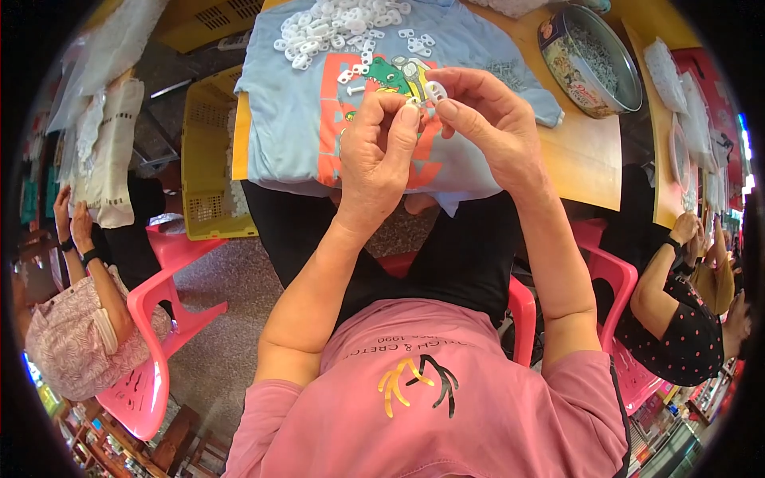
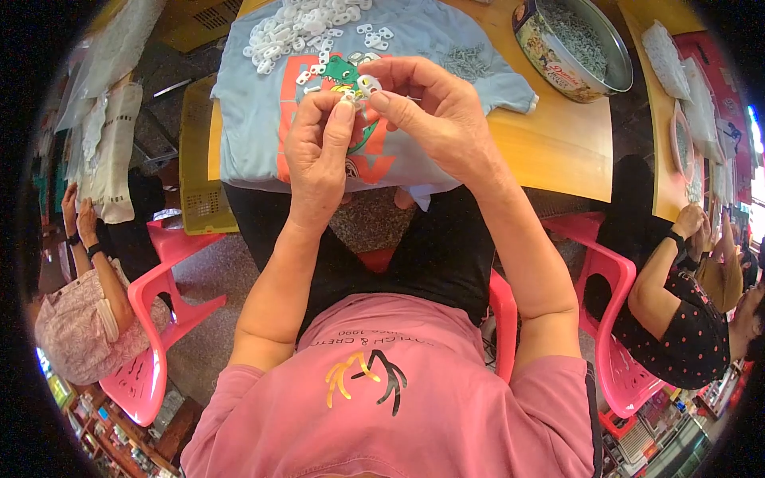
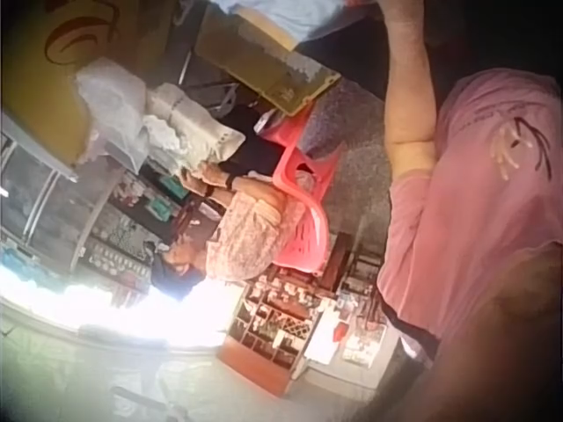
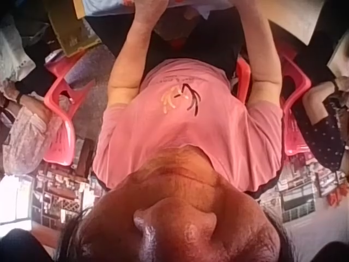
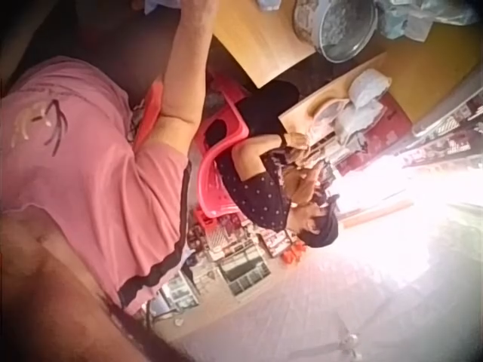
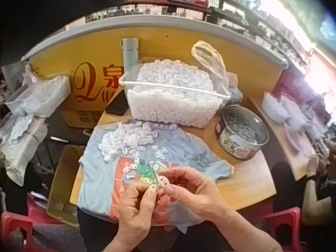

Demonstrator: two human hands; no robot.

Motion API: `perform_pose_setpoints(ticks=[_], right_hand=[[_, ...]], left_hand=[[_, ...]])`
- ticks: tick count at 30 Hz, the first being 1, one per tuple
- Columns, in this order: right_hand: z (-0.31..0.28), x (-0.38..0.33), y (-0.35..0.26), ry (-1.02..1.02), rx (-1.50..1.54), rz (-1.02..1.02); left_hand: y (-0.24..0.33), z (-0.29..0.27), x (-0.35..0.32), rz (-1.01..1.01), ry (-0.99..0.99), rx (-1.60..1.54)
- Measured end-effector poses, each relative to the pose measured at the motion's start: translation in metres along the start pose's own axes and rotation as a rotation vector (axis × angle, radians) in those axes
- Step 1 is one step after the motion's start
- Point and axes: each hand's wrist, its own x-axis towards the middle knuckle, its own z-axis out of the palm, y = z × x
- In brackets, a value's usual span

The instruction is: Attaching white plastic fasteners to a garment manually at an assembly station.

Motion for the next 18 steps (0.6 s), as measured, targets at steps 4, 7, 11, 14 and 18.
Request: perform_pose_setpoints(ticks=[4,7,11,14,18], right_hand=[[-0.0019,-0.0013,-0.0015,0.003,-0.031,-0.01],[-0.003,-0.0014,-0.0015,-0.006,-0.052,-0.014],[-0.0028,-0.0016,-0.0007,0.005,-0.059,-0.01],[-0.0019,-0.0023,-0.0013,0.003,-0.051,-0.006],[0.0003,-0.0028,0.0004,0.004,-0.031,-0.013]], left_hand=[[-0.0007,0.0013,0.0009,0.004,0.007,0.006],[-0.0019,0.0002,0.0013,0.003,0.004,0.013],[-0.0034,0.0,0.002,0.015,0.005,0.038],[-0.0042,0.0019,0.002,0.024,0.013,0.034],[-0.0049,0.002,0.0021,0.024,0.028,0.049]])
